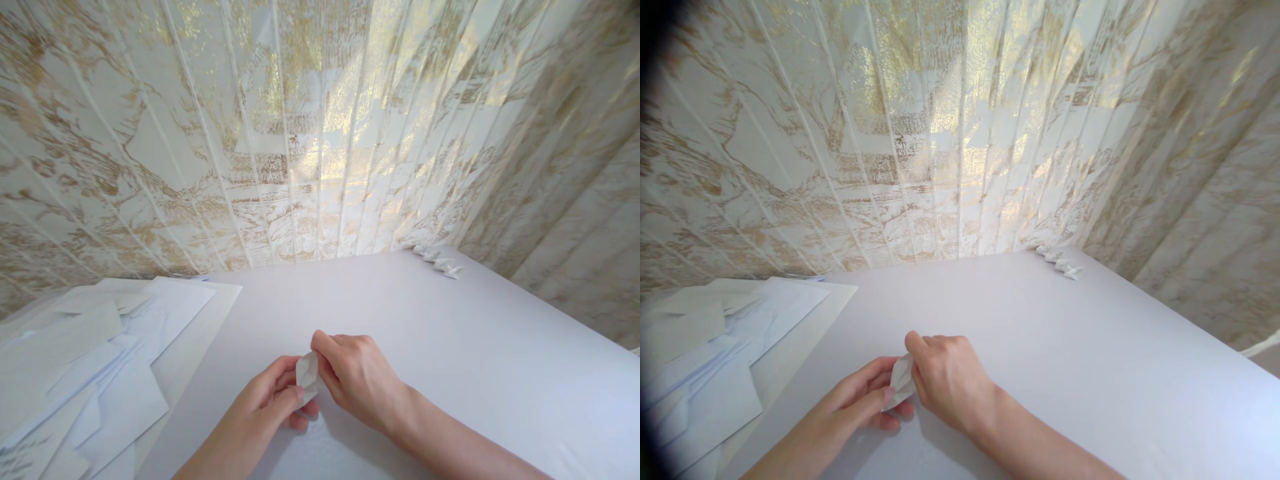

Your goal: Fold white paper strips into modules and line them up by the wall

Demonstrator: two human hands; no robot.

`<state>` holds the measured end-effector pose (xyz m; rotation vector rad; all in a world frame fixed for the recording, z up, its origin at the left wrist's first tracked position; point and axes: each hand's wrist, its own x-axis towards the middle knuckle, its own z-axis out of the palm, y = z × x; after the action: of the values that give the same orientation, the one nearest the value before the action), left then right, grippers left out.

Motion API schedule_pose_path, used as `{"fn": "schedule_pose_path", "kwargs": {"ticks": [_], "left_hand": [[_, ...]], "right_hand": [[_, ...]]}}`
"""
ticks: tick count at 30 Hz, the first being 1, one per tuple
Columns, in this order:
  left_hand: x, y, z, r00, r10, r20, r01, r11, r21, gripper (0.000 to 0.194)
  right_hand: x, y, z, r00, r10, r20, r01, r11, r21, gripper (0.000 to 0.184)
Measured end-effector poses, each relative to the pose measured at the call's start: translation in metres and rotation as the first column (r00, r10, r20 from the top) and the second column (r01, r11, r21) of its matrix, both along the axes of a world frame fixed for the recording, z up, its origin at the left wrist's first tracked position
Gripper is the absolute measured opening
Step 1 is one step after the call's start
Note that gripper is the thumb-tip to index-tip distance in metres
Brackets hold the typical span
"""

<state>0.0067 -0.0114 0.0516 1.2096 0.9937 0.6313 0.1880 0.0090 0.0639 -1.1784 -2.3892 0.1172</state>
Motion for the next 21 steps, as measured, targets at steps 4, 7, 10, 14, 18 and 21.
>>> {"fn": "schedule_pose_path", "kwargs": {"ticks": [4, 7, 10, 14, 18, 21], "left_hand": [[0.000, 0.003, -0.006, 0.998, 0.013, -0.058, -0.010, 0.999, 0.050, 0.036], [-0.002, 0.004, -0.011, 0.994, 0.070, -0.079, -0.065, 0.996, 0.057, 0.038], [-0.003, 0.005, -0.015, 0.990, 0.102, -0.101, -0.097, 0.994, 0.047, 0.040], [-0.004, 0.004, -0.016, 0.981, 0.148, -0.128, -0.131, 0.982, 0.132, 0.042], [-0.006, 0.002, -0.010, 0.948, 0.173, -0.267, -0.076, 0.938, 0.339, 0.039], [-0.006, 0.000, -0.003, 0.928, 0.170, -0.332, -0.029, 0.920, 0.390, 0.037]], "right_hand": [[-0.001, -0.001, 0.000, 1.000, 0.017, 0.006, -0.017, 1.000, 0.006, 0.016], [-0.002, -0.004, -0.001, 0.999, 0.045, 0.014, -0.045, 0.999, 0.013, 0.016], [-0.003, -0.007, -0.003, 0.997, 0.076, 0.020, -0.077, 0.997, 0.017, 0.017], [-0.005, -0.009, -0.003, 0.994, 0.104, 0.013, -0.105, 0.994, 0.024, 0.021], [-0.005, -0.009, -0.005, 0.991, 0.112, -0.068, -0.113, 0.994, -0.007, 0.024], [-0.006, -0.007, -0.009, 0.985, 0.076, -0.155, -0.085, 0.995, -0.053, 0.024]]}}
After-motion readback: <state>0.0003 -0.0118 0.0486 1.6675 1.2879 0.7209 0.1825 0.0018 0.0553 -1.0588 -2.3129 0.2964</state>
